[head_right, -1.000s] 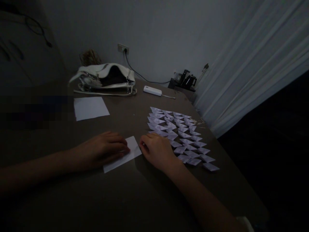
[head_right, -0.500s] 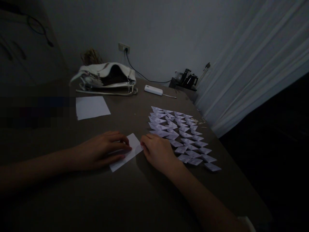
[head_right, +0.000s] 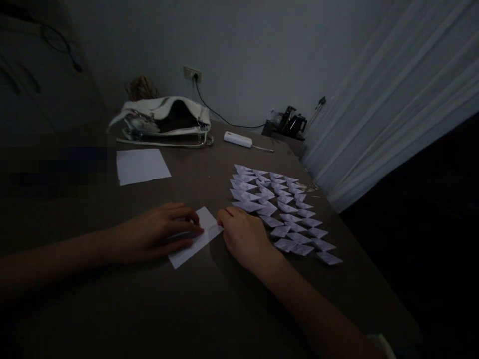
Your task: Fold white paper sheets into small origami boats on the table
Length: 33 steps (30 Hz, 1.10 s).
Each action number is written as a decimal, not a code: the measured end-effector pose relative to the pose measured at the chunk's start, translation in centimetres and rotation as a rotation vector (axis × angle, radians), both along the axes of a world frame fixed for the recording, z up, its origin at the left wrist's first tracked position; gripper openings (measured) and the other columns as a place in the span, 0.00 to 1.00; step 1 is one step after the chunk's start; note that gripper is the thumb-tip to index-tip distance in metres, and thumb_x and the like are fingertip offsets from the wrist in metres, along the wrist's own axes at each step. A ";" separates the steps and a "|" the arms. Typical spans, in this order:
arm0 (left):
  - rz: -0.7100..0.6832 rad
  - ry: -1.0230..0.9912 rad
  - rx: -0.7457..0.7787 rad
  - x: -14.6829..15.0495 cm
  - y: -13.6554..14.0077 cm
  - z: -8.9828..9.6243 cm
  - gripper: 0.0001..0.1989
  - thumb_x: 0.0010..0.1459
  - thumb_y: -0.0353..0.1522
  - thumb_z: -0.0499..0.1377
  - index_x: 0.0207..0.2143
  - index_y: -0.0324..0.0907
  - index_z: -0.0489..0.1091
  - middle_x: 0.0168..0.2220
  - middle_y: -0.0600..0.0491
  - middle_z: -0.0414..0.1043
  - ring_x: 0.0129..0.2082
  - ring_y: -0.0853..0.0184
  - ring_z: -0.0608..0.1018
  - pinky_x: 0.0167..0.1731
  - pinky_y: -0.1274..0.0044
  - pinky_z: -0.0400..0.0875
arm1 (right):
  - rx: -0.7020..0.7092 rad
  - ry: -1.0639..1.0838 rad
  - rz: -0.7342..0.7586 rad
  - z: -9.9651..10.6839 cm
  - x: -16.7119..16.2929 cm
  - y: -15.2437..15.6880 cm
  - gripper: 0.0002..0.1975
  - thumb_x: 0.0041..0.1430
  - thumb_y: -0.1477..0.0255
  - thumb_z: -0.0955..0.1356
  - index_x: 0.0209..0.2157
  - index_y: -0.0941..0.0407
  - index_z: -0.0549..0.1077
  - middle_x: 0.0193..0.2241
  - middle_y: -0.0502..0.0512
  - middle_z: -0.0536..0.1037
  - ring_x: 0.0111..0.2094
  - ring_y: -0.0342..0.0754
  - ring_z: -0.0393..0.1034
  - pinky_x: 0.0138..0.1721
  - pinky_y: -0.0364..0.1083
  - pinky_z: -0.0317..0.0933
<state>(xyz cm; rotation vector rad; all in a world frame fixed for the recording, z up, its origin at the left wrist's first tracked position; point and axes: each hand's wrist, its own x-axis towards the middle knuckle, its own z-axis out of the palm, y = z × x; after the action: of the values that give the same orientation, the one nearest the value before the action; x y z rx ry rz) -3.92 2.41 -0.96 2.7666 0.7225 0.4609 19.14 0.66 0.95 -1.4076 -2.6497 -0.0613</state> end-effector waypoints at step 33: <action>-0.085 -0.025 0.040 0.0 -0.3 -0.3 0.11 0.63 0.31 0.52 0.42 0.43 0.73 0.37 0.50 0.71 0.35 0.66 0.72 0.36 0.74 0.63 | -0.100 0.065 0.184 0.3 -0.7 -1.0 0.04 0.60 0.75 0.64 0.35 0.58 0.71 0.34 0.54 0.74 0.36 0.45 0.65 0.34 0.43 0.55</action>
<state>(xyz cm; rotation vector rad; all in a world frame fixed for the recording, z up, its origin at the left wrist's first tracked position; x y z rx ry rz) -3.95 2.12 -1.21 2.8104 0.5936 0.4970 18.47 -0.35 1.22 -1.1639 -2.7481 0.1352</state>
